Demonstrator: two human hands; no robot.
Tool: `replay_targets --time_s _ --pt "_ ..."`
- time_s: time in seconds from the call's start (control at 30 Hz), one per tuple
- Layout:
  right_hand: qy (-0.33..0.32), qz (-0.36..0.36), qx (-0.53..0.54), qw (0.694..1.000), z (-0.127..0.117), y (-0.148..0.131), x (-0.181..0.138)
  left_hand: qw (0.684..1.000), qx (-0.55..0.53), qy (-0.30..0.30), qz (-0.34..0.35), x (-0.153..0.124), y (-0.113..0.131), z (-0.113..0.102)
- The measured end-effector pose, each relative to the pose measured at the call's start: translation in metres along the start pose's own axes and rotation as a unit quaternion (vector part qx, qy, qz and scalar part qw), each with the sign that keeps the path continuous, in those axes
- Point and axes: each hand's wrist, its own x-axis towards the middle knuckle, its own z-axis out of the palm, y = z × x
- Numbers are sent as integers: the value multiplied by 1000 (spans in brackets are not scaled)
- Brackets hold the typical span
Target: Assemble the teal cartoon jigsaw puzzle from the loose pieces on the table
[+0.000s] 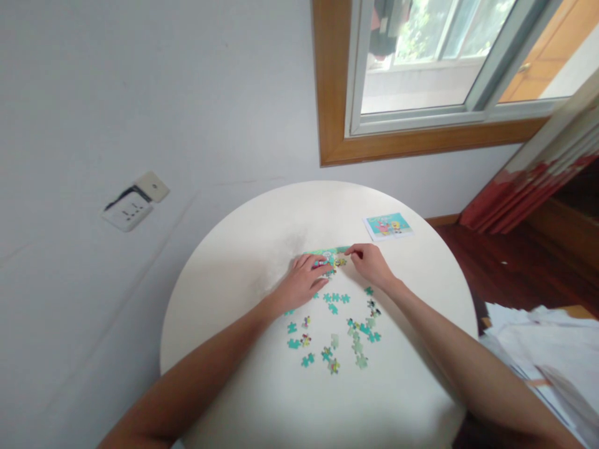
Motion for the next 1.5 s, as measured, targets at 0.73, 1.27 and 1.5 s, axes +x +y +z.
replay_targets --time_s 0.73,1.27,1.5 --pt "-64 -119 75 988 6 -22 -13 1000 -8 18 -9 1 0 0" --pt "-287 -398 40 871 9 -73 -59 996 -58 67 -21 5 -12 7" --pt "-309 -474 -70 821 40 -74 -73 995 -64 66 -28 5 -8 5"
